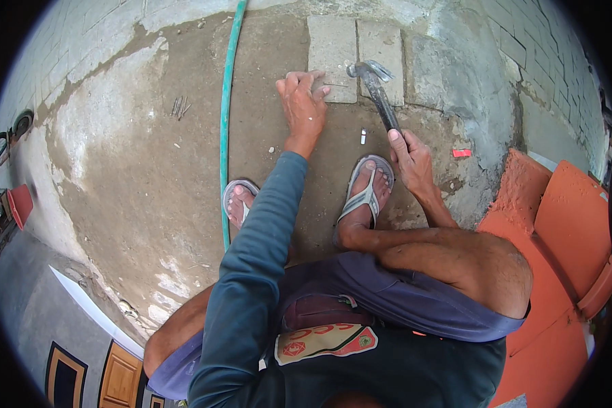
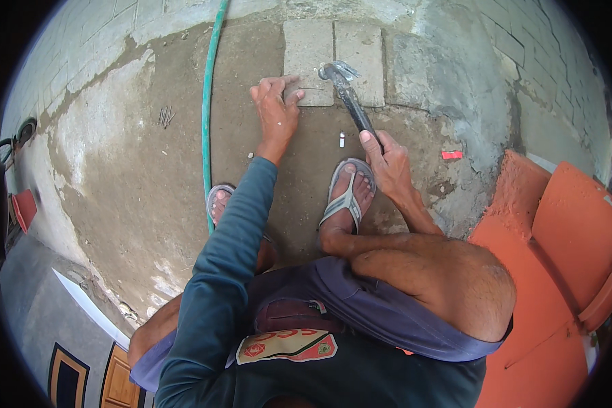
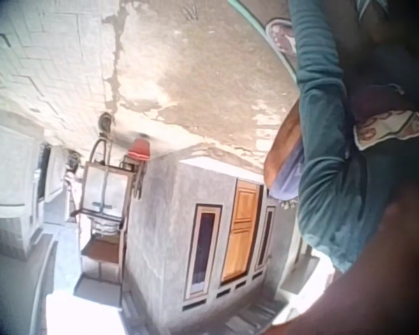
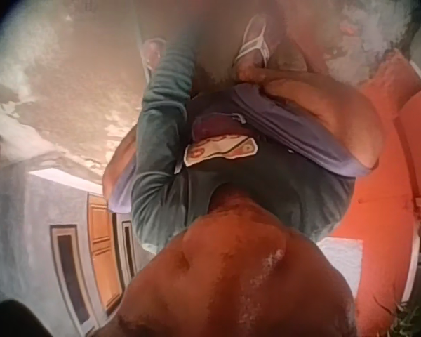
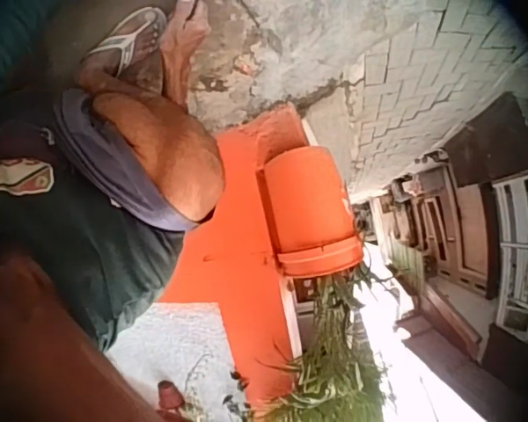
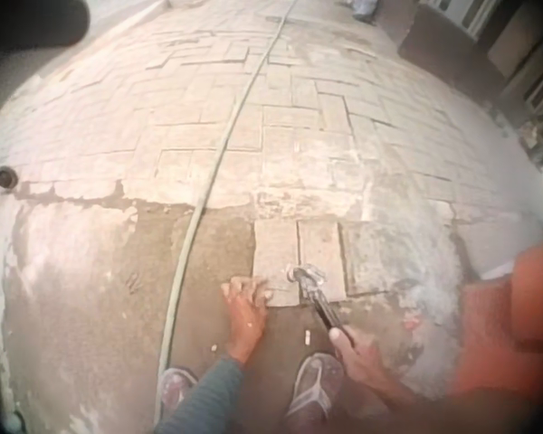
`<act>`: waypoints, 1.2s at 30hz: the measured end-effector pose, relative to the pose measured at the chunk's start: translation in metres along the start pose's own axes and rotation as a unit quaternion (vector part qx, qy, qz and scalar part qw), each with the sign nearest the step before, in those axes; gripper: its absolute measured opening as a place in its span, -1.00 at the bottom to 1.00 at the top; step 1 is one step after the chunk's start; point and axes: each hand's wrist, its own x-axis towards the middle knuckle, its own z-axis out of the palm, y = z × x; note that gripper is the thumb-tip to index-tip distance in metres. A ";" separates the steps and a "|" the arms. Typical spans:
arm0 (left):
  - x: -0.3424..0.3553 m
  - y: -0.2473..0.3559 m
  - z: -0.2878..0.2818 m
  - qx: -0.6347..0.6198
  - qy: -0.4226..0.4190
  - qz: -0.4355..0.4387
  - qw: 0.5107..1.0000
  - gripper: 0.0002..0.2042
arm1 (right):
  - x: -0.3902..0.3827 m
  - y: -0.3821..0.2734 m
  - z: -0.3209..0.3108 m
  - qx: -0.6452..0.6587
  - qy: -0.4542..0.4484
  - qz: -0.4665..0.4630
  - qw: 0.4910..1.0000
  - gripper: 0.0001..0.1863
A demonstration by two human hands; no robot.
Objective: The person uses a hammer and nails to fix outdoor pavers, then moves inside to a hallway area to apply a white substance to tile spacers by hand while using a hammer to position them.
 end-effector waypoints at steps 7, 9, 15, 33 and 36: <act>0.000 -0.007 -0.007 0.008 0.004 -0.005 1.000 -0.82 | -0.004 -0.003 0.001 -0.043 0.003 -0.028 0.999 -0.52; 0.001 -0.007 -0.005 0.008 0.009 -0.011 1.000 -0.84 | -0.005 -0.001 0.004 -0.051 0.016 -0.051 0.997 -0.54; 0.003 -0.005 -0.007 0.032 -0.015 -0.021 0.999 -0.82 | 0.001 -0.004 0.001 -0.133 -0.014 -0.002 0.991 -0.53; 0.002 -0.002 -0.004 0.035 -0.002 -0.021 0.999 -0.82 | 0.009 -0.018 0.004 -0.156 -0.038 -0.056 0.986 -0.49; 0.002 -0.001 -0.003 0.024 -0.007 -0.031 0.999 -0.82 | 0.012 -0.024 0.002 -0.172 -0.058 -0.031 0.983 -0.48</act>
